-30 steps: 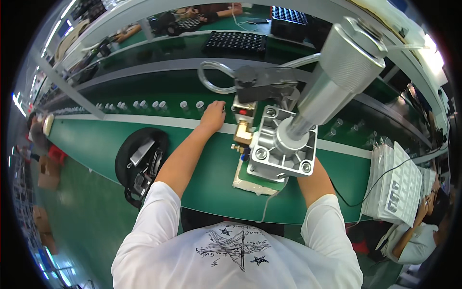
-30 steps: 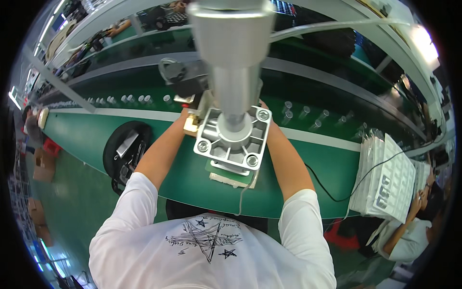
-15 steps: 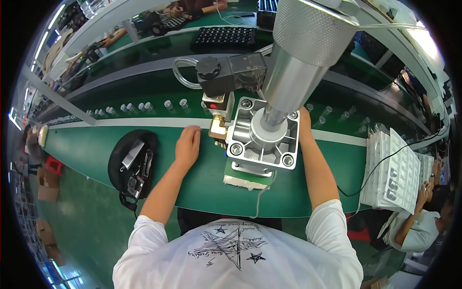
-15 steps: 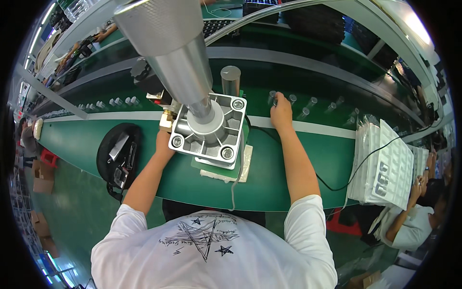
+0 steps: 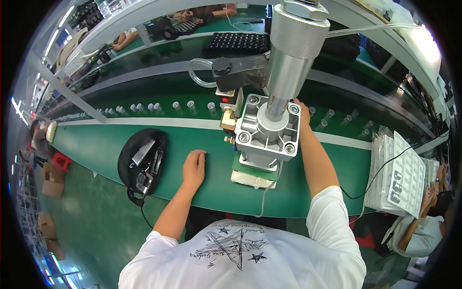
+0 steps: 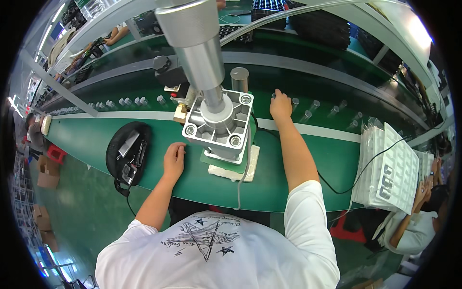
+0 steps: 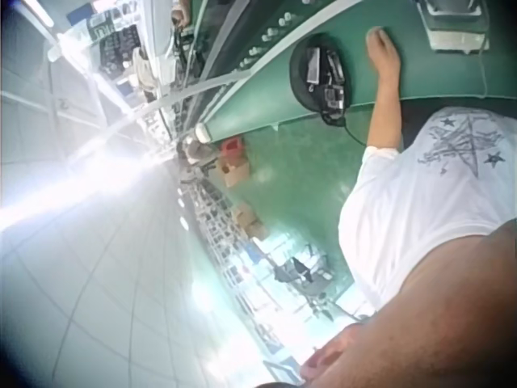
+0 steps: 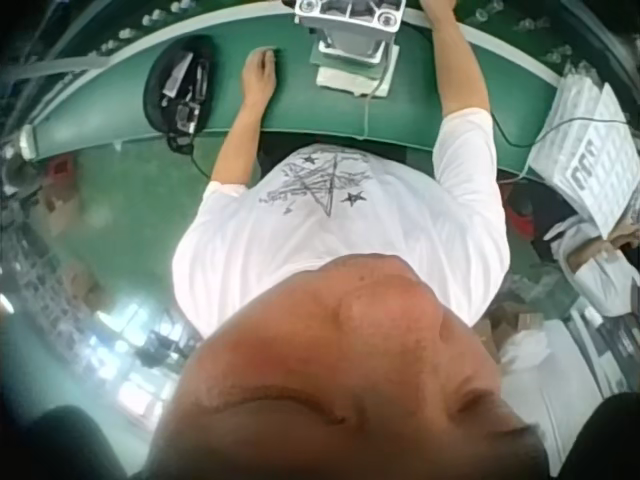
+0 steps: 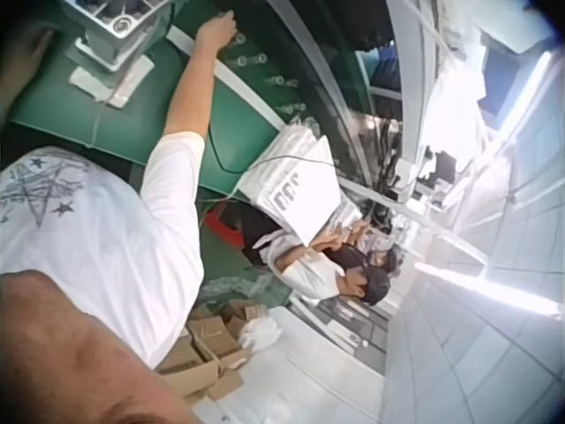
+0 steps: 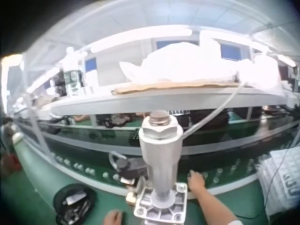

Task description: Assembling small electronics components using a manual press machine on a production line.

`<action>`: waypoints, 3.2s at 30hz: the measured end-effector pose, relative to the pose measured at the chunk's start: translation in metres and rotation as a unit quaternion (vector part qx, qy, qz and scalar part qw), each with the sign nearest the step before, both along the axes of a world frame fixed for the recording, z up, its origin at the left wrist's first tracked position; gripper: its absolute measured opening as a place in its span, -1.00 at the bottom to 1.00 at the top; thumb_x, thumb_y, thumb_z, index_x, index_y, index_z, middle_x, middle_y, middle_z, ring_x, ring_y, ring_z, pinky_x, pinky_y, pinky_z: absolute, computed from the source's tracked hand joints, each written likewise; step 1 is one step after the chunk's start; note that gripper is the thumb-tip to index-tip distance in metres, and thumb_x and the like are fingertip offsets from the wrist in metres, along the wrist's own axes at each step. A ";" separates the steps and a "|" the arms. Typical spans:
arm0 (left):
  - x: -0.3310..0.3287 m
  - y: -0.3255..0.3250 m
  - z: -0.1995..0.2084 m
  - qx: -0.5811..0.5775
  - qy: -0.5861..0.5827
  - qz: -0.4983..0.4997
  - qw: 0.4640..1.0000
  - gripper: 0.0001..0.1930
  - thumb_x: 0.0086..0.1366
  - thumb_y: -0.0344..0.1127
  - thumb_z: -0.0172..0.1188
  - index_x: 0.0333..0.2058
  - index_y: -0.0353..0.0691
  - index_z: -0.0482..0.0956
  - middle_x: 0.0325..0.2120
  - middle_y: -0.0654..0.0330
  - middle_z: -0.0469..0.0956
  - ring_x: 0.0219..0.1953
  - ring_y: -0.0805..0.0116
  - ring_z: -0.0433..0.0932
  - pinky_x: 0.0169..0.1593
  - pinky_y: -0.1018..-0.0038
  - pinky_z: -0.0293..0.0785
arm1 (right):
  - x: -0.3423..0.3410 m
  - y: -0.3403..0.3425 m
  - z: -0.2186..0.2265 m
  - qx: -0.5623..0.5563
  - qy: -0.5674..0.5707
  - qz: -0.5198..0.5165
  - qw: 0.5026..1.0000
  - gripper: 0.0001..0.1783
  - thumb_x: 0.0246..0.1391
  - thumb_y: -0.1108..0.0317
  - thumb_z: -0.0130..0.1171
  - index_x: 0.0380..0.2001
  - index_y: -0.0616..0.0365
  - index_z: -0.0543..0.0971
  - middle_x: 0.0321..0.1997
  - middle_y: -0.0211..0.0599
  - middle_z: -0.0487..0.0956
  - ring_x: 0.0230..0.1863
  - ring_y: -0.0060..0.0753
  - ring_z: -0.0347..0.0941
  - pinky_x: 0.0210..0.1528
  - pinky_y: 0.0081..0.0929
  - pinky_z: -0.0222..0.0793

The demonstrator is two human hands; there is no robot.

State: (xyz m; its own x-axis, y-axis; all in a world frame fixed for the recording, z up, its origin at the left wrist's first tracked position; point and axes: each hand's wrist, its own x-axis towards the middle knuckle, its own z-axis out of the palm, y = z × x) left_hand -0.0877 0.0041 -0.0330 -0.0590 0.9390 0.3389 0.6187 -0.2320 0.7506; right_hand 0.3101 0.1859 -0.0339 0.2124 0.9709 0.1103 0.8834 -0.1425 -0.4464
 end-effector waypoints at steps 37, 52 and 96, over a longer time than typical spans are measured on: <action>0.100 -0.023 0.027 0.072 0.034 -0.225 0.971 -0.57 0.16 -0.28 0.27 0.01 -0.16 0.41 -0.10 0.08 0.49 0.17 -0.05 0.31 0.25 0.07 0.15 | -0.095 -0.225 0.039 0.076 0.348 0.180 0.917 -0.43 -0.01 0.45 0.31 0.10 0.30 0.39 0.05 -0.03 0.45 0.02 -0.12 0.52 -0.01 -0.32 0.50; 0.096 -0.015 0.040 0.031 0.040 -0.255 0.966 -0.66 0.19 -0.35 0.18 -0.06 -0.29 0.44 -0.07 0.00 0.50 0.12 -0.04 0.38 0.20 0.09 0.24 | -0.088 -0.225 0.029 0.101 0.217 0.213 0.947 -0.47 0.10 0.40 0.28 0.06 0.37 0.32 -0.03 -0.03 0.55 -0.05 -0.24 0.55 0.01 -0.34 0.47; 0.050 -0.027 0.016 -0.019 -0.041 -0.144 0.989 -0.49 0.15 -0.29 0.27 0.08 -0.27 0.41 0.08 -0.03 0.44 0.22 -0.07 0.31 0.30 0.08 0.16 | -0.064 -0.238 0.015 0.222 0.203 0.096 0.949 -0.42 0.04 0.35 0.32 0.14 0.21 0.41 0.05 -0.22 0.53 0.03 -0.27 0.48 0.06 -0.37 0.40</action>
State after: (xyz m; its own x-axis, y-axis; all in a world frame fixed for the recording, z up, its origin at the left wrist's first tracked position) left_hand -0.0374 -0.0225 -0.0171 0.1867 0.9325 0.3091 0.4684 -0.3611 0.8064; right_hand 0.2458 -0.0516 -0.0187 0.1488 0.8728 0.4648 0.6172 0.2853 -0.7333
